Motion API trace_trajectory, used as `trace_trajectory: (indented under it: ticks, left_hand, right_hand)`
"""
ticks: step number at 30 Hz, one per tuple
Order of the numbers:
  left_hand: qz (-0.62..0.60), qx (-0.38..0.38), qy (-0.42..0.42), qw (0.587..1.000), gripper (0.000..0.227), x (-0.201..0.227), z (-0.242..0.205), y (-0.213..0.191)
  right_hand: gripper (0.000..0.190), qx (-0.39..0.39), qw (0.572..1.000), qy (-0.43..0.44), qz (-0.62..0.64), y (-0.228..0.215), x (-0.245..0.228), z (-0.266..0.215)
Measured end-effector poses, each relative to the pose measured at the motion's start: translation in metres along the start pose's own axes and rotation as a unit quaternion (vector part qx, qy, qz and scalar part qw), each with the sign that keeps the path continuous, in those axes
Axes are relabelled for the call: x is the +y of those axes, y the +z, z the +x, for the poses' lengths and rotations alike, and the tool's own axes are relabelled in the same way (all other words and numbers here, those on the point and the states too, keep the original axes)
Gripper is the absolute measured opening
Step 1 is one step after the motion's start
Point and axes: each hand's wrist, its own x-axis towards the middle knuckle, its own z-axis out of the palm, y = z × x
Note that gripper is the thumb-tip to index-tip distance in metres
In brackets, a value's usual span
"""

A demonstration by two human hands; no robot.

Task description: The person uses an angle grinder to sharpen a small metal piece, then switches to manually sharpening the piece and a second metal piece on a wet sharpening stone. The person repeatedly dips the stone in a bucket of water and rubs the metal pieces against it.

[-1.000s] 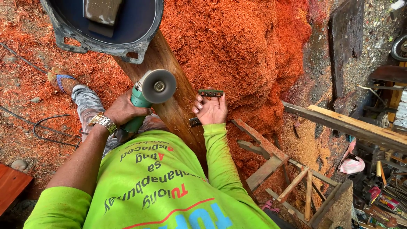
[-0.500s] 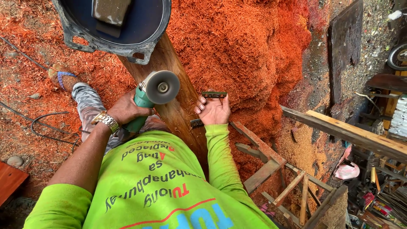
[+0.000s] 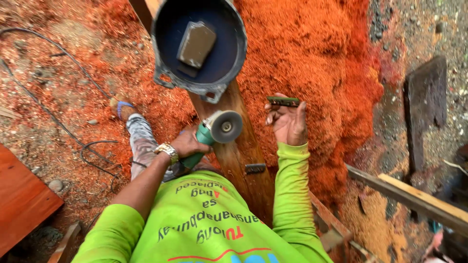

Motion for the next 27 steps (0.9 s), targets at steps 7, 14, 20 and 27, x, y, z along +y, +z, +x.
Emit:
trace_trajectory:
  ticks: [7, 14, 20, 27]
  left_hand:
    - [0.031, -0.047, -0.026, 0.998, 0.080, -0.013, 0.013, -0.003]
    - [0.063, -0.002, 0.147, 0.987, 0.057, -0.016, -0.015, -0.009]
    - [-0.052, -0.122, 0.109, 0.985, 0.065, 0.028, -0.067, -0.040]
    - [-0.266, 0.120, 0.064, 0.954, 0.069, 0.123, -0.129, -0.083]
  right_hand:
    - [0.078, -0.025, 0.995, -0.042, -0.082, 0.011, -0.003, 0.021]
    - [0.063, 0.140, 0.948, -0.003, 0.284, 0.017, 0.029, -0.070]
    - [0.054, 0.292, 0.926, 0.089, 0.224, -0.014, 0.072, -0.120]
    - [0.016, 0.156, 0.986, 0.047, -0.039, 0.022, 0.122, -0.101]
